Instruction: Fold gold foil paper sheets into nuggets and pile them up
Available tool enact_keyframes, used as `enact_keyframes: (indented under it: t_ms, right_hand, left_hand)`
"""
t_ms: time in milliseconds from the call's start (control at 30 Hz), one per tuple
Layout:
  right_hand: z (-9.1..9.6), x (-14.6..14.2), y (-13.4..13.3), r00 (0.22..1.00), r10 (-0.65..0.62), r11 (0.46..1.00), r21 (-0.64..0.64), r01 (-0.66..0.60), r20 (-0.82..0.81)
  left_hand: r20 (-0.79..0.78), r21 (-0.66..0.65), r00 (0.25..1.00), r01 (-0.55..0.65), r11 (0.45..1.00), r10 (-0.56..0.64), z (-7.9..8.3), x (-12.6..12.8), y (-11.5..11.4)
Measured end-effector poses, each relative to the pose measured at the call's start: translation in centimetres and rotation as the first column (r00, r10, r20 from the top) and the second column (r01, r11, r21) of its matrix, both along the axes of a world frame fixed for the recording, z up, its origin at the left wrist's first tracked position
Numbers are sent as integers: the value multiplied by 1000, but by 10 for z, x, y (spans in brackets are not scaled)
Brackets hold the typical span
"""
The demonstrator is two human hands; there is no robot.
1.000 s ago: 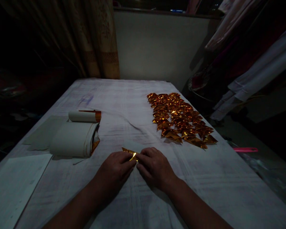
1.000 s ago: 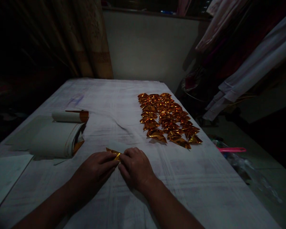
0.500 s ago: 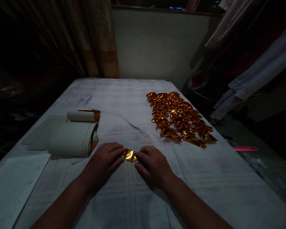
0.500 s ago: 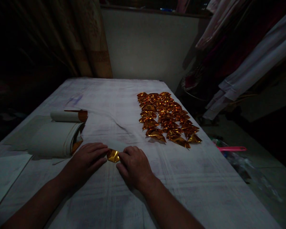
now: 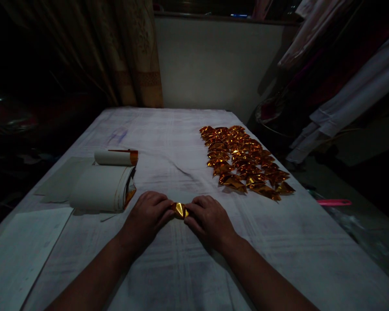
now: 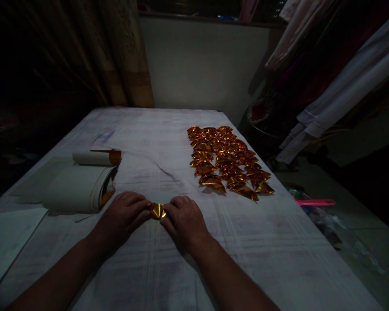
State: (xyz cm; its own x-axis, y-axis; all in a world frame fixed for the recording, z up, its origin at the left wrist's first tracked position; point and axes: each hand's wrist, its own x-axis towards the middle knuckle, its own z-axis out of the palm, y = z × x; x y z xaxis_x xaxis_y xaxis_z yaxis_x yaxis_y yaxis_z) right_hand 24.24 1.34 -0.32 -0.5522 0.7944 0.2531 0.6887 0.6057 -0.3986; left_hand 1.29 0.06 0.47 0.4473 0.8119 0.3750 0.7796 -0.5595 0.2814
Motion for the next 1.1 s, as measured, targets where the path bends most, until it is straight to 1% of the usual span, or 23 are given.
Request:
enact_keyframes:
  t_ms: [200, 333, 500, 633, 700, 767, 900, 1100]
  right_hand:
    - [-5, 2, 4, 999, 7, 998, 61, -5, -32]
    - [-8, 3, 7, 999, -16, 999, 48, 18, -50]
    - [-10, 2, 9, 997, -60, 998, 5, 61, -53]
    - [-9, -3, 10, 977, -192, 980, -63, 187, -95]
    - [-9, -5, 11, 961, -262, 963, -92, 253, -90]
    - [-8, -7, 11, 951, -300, 951, -102, 293, -72]
    - [-8, -10, 12, 949, -310, 949, -75, 306, -47]
    - [-11, -10, 12, 955, -296, 955, -24, 295, -25]
  left_hand:
    - [9, -63, 1000, -21, 998, 22, 1, 3, -1]
    - [26, -103, 999, -37, 994, 40, 1, 4, -2]
    - [9, -114, 998, -60, 992, 62, -1, 6, -2]
    - [15, -93, 994, -107, 990, 109, -2, 9, -3]
    - [17, -75, 990, -139, 987, 141, -4, 10, -3]
    - [16, -43, 986, -165, 985, 166, -6, 12, -3]
    - [-6, 27, 981, -192, 981, 192, -12, 15, -3]
    - [-16, 40, 982, -187, 981, 188, -15, 16, -2]
